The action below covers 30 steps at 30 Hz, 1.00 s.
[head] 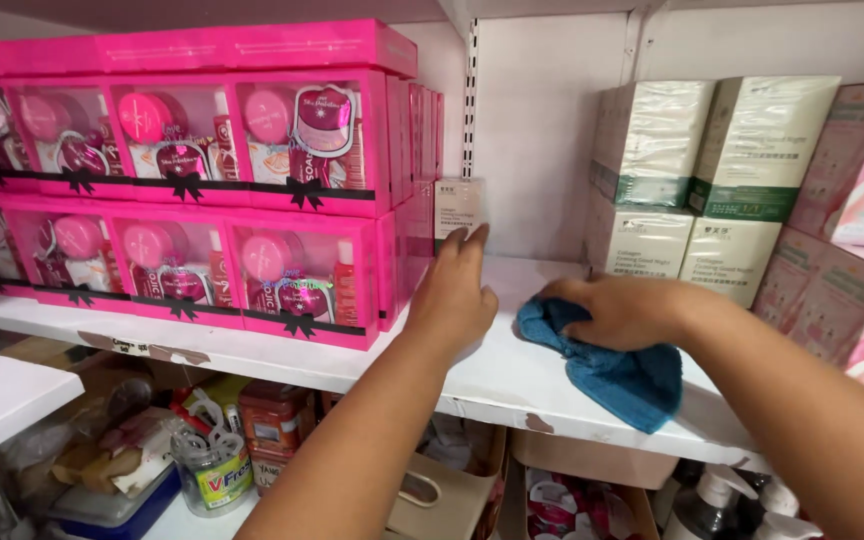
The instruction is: Checking an inventory list and wiping down beauty product boxes with a cloth while organizing them on store shelves.
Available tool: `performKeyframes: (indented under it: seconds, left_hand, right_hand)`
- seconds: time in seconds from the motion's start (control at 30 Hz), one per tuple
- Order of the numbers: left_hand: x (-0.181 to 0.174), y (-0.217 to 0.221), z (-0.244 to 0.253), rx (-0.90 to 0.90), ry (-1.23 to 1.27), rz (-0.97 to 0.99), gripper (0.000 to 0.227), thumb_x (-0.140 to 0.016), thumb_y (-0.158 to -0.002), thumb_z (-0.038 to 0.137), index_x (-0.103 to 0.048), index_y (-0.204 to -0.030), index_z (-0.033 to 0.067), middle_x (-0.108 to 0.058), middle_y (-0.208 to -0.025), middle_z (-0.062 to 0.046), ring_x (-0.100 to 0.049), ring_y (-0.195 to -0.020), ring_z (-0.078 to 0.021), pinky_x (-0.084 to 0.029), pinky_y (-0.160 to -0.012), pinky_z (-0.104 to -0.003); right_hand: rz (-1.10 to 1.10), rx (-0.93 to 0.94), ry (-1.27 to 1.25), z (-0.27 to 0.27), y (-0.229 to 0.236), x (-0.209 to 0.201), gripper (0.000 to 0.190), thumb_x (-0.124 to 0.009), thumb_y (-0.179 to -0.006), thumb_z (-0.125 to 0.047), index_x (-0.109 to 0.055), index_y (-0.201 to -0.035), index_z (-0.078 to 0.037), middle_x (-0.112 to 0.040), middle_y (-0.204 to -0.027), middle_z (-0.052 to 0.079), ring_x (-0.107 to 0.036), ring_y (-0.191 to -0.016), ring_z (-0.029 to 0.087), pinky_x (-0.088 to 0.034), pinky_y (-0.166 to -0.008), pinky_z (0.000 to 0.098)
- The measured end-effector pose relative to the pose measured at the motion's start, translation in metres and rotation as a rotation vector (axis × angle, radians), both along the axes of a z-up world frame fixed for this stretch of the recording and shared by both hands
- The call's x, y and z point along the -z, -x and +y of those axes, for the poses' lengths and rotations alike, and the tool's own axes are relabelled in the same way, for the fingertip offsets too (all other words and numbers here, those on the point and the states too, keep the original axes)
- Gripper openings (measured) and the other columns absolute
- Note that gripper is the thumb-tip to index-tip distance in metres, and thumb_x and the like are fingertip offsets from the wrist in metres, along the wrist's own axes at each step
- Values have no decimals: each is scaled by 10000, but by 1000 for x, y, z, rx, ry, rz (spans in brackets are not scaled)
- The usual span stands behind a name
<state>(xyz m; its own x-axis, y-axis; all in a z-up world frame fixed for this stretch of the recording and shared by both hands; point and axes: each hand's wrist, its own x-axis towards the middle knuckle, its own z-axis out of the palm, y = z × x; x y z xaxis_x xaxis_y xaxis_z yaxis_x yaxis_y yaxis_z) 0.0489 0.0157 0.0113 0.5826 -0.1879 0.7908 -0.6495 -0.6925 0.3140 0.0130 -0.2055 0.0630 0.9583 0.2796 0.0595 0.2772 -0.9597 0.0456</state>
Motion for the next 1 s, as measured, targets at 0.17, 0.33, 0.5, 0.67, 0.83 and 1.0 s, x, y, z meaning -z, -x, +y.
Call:
performKeyframes:
  seconds: [0.17,0.33,0.5,0.67,0.83,1.0]
  left_hand:
    - [1,-11,-30,196,52,-93,718,-688,-782,97,-479,-1468,70,-510,-1453,-228,-507,-1346,-409,-444,-1094,-440]
    - [-17,-39,-95,269,266,13,608,-660,-864,182,-572,-1460,100,-709,-1283,-173,-712,-1165,-334,-561,-985,-391]
    - [-55,14,-134,639,732,672,685,-674,-839,250,-470,-1477,105,-677,-1192,-162,-641,-786,-280,-508,-671,-430]
    - [-18,-49,-174,843,844,554,635,-537,-952,355,-474,-1494,31,-648,-1268,-196,-647,-1078,-293,-516,-927,-420]
    - [-2,-9,-177,631,512,282,721,-684,-884,314,-327,-1466,82,-608,-1321,-173,-607,-1222,-287,-462,-1041,-371]
    - [5,-37,-174,231,277,215,720,-743,-822,258,-404,-1429,75,-666,-1274,-186,-665,-1147,-317,-526,-967,-395]
  right_hand:
    - [4,-20,-91,6,60,-25,606,-745,-769,-261,-543,-1339,-294,-759,-1049,117,-733,-980,294,-569,-864,415]
    - [-282,-223,-441,-38,70,-29,607,-755,-683,-194,-579,-1264,-198,-732,-923,94,-711,-843,243,-566,-760,380]
    - [-446,-317,-959,-83,73,-33,437,-604,-690,-68,-642,-1124,-33,-644,-877,82,-608,-807,183,-506,-702,356]
    - [-1124,-439,-1021,-89,53,-21,390,-600,-889,-90,-532,-1260,8,-592,-1085,104,-582,-1010,185,-501,-934,335]
    - [-1293,-215,-871,-57,70,-20,463,-665,-820,-139,-456,-1183,57,-544,-1022,215,-567,-906,322,-489,-839,401]
    - [-900,-297,-504,-48,69,-18,382,-730,-696,-121,-582,-1030,-10,-636,-948,222,-609,-888,403,-495,-761,470]
